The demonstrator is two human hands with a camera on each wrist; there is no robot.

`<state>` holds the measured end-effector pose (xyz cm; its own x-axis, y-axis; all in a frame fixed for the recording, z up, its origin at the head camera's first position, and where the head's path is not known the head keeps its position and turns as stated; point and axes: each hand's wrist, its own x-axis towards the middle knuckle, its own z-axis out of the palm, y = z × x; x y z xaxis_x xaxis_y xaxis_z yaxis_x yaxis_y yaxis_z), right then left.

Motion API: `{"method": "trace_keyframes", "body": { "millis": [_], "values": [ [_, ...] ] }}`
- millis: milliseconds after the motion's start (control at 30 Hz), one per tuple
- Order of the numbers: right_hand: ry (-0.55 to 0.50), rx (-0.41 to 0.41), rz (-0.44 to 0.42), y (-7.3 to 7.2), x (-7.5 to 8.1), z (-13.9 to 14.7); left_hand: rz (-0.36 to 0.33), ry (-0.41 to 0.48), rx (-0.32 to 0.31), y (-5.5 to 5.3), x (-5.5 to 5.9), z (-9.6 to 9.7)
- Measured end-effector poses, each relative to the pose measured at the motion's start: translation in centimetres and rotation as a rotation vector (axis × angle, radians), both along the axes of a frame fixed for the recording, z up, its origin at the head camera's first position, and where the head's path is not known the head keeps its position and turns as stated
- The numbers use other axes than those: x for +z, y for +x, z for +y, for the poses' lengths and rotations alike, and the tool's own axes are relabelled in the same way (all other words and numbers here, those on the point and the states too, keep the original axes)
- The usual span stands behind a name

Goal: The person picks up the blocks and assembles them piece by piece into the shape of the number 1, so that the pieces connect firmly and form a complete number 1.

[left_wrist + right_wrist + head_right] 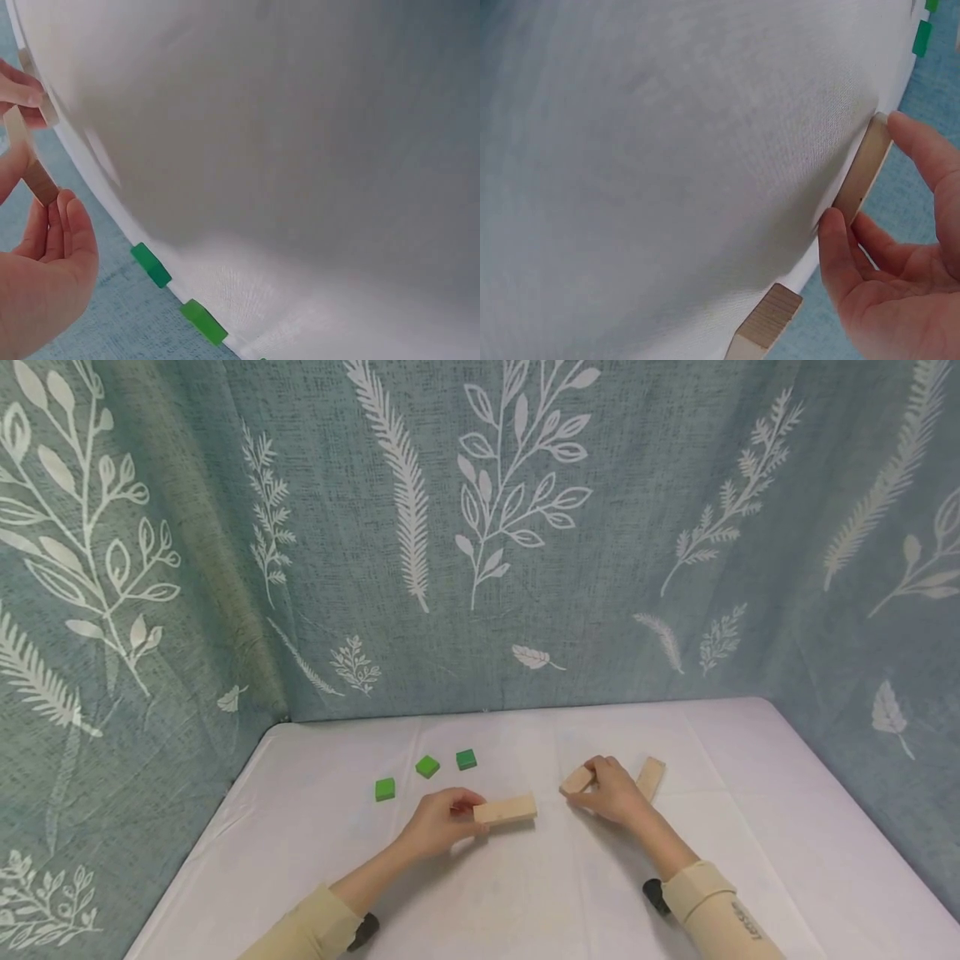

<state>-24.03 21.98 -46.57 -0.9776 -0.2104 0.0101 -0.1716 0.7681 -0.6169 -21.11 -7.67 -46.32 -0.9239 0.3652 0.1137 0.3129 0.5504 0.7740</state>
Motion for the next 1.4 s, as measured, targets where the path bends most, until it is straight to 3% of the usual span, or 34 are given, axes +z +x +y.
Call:
{"method": "trace_keyframes", "body": {
  "millis": [567,800,1000,1400],
  "values": [
    [-0.009,0.009,0.013,0.1,0.0,0.1,-0.017,0.026,-0.072,3.6,0.3,-0.4],
    [-0.006,0.011,0.007,0.2,0.0,0.1,-0.071,0.056,-0.082,5.3,0.3,-0.8],
    [-0.008,0.005,0.008,0.0,-0.2,0.1,-0.072,0.075,-0.106,6.5,0.1,-1.0],
    [-0.011,-0.002,-0.003,0.1,0.0,0.0,-0.088,0.079,-0.188,8.0,-0.2,-0.8]
  ]
}}
